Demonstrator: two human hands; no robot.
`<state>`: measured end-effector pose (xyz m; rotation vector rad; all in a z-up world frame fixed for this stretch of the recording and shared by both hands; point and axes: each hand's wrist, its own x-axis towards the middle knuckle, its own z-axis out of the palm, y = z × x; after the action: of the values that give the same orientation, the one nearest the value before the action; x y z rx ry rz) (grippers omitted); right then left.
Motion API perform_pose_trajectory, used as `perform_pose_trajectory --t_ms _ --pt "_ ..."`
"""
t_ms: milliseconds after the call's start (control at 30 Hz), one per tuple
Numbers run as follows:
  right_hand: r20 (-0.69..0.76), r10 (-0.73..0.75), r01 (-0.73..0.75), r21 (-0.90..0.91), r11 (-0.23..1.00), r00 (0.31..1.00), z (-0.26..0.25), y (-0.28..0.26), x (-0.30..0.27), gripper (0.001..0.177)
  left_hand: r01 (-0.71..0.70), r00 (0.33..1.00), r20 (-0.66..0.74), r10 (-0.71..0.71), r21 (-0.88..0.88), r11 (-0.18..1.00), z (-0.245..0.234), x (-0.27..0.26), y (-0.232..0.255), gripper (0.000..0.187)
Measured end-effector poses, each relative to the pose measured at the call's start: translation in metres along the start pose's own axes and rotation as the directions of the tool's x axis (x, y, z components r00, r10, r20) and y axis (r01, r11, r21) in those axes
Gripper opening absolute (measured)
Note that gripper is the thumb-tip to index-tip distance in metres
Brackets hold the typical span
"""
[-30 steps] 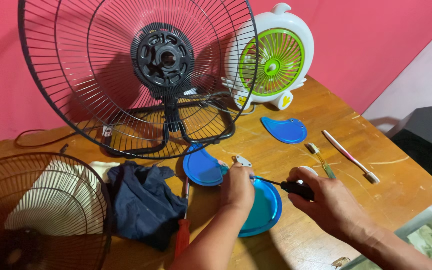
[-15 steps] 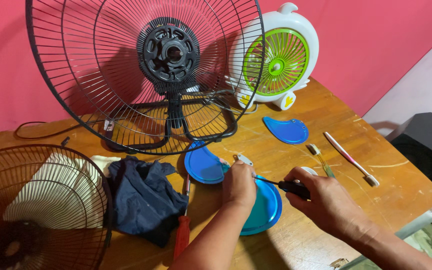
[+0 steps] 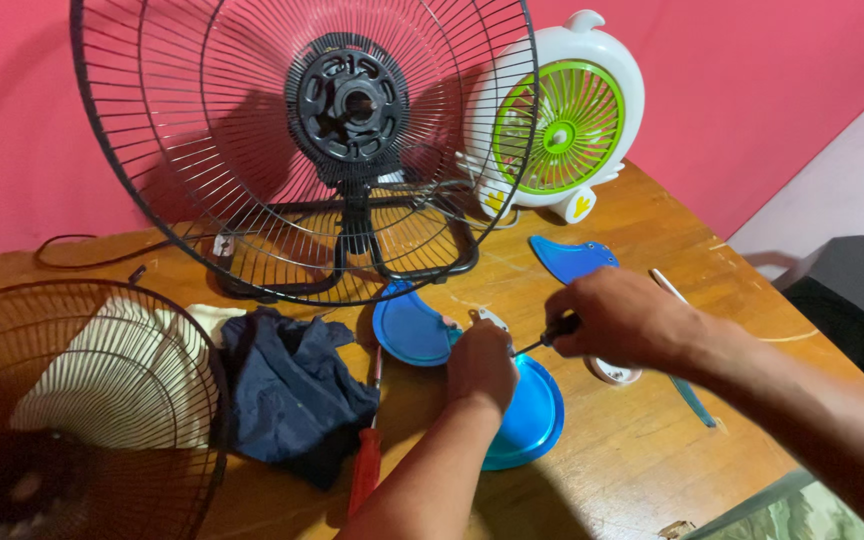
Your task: The person removes blue fan blades from a fan hub, then uses a screwdriver to attach the blades to a central hub piece on the table. The blades are handled one at a time and secured with screws.
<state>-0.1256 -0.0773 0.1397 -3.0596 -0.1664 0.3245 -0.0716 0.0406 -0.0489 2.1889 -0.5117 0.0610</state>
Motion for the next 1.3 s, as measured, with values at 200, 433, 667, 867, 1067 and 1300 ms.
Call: perform_pose_trajectory --t_ms 200,433,667,867,1067,1300 --pt "0.153 0.032 0.0 -0.207 0.978 0.988 -0.016 -0.009 0.045 0.026 -0.016 0.999 -0.033 0.016 0.006 1.0 0.004 0.003 -0.003 0.009" --pt "0.159 0.024 -0.009 -0.095 0.995 0.987 -0.019 0.0 0.044 0.028 0.037 0.997 0.06 -0.039 0.045 0.998 0.008 0.011 -0.006 0.009" --pt "0.118 0.03 -0.026 -0.042 0.999 0.993 -0.016 0.007 0.034 0.029 0.082 0.994 0.076 -0.083 0.022 0.996 0.01 0.013 -0.006 0.008" --pt "0.108 0.009 -0.006 -0.029 1.0 0.994 -0.016 0.005 0.031 0.027 0.074 0.992 0.097 -0.076 0.016 0.997 0.003 0.012 -0.002 0.01" --pt "0.112 -0.03 0.047 -0.158 0.986 0.993 -0.018 -0.006 0.034 0.025 0.029 0.998 0.052 -0.03 0.025 0.999 0.002 0.008 -0.002 0.009" --pt "0.168 -0.104 0.154 -0.32 0.935 0.98 -0.017 -0.018 0.053 0.027 -0.112 0.991 -0.07 0.117 0.067 0.991 0.008 0.006 -0.007 0.009"
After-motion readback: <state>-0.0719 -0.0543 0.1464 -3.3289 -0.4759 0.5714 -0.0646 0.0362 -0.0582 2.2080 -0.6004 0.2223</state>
